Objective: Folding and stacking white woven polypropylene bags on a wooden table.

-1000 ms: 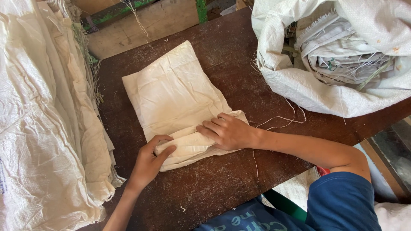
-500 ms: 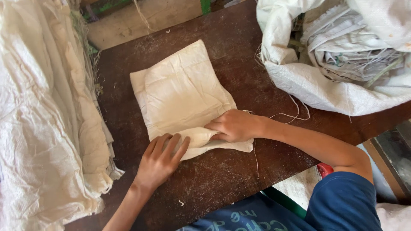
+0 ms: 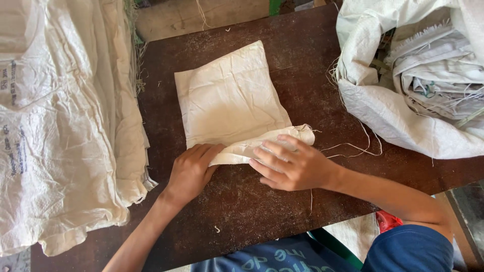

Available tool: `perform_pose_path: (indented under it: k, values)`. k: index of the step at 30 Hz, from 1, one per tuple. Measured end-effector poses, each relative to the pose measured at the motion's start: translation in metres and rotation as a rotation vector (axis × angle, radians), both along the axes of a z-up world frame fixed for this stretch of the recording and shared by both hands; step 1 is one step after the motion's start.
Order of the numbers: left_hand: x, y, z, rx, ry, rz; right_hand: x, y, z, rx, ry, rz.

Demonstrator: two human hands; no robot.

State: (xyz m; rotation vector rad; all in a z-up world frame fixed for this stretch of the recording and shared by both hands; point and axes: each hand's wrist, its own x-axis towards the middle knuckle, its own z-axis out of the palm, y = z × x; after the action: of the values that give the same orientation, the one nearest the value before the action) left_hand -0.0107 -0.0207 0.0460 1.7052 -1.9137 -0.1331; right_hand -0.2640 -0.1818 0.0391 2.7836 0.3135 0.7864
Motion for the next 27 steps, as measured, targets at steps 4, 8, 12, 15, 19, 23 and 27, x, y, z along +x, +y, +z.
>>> perform_pose_path:
  k: [4, 8, 12, 15, 19, 23, 27]
  values:
    - [-0.001, 0.002, 0.003, 0.025, 0.045, 0.049, -0.003, 0.002, -0.017, -0.308, 0.049, -0.227]
    - [0.000, 0.004, -0.001, 0.008, 0.025, 0.049, -0.003, -0.001, -0.004, -0.244, 0.003, -0.218]
    - [0.001, 0.005, 0.004, 0.009, 0.074, 0.081, -0.012, -0.012, -0.036, -0.375, -0.272, 0.067]
    - [0.001, 0.004, 0.002, 0.037, 0.131, 0.153, -0.017, -0.006, -0.039, -0.531, -0.228, 0.142]
    - [0.008, 0.005, 0.001, 0.034, 0.130, 0.150, 0.014, -0.008, -0.005, -0.456, -0.070, -0.046]
    - [0.017, 0.006, -0.002, 0.069, 0.178, 0.010, 0.025, -0.012, 0.005, -0.044, 0.042, -0.118]
    - [0.016, 0.006, 0.011, 0.168, 0.272, -0.054, 0.017, -0.024, -0.036, -0.004, 0.175, -0.182]
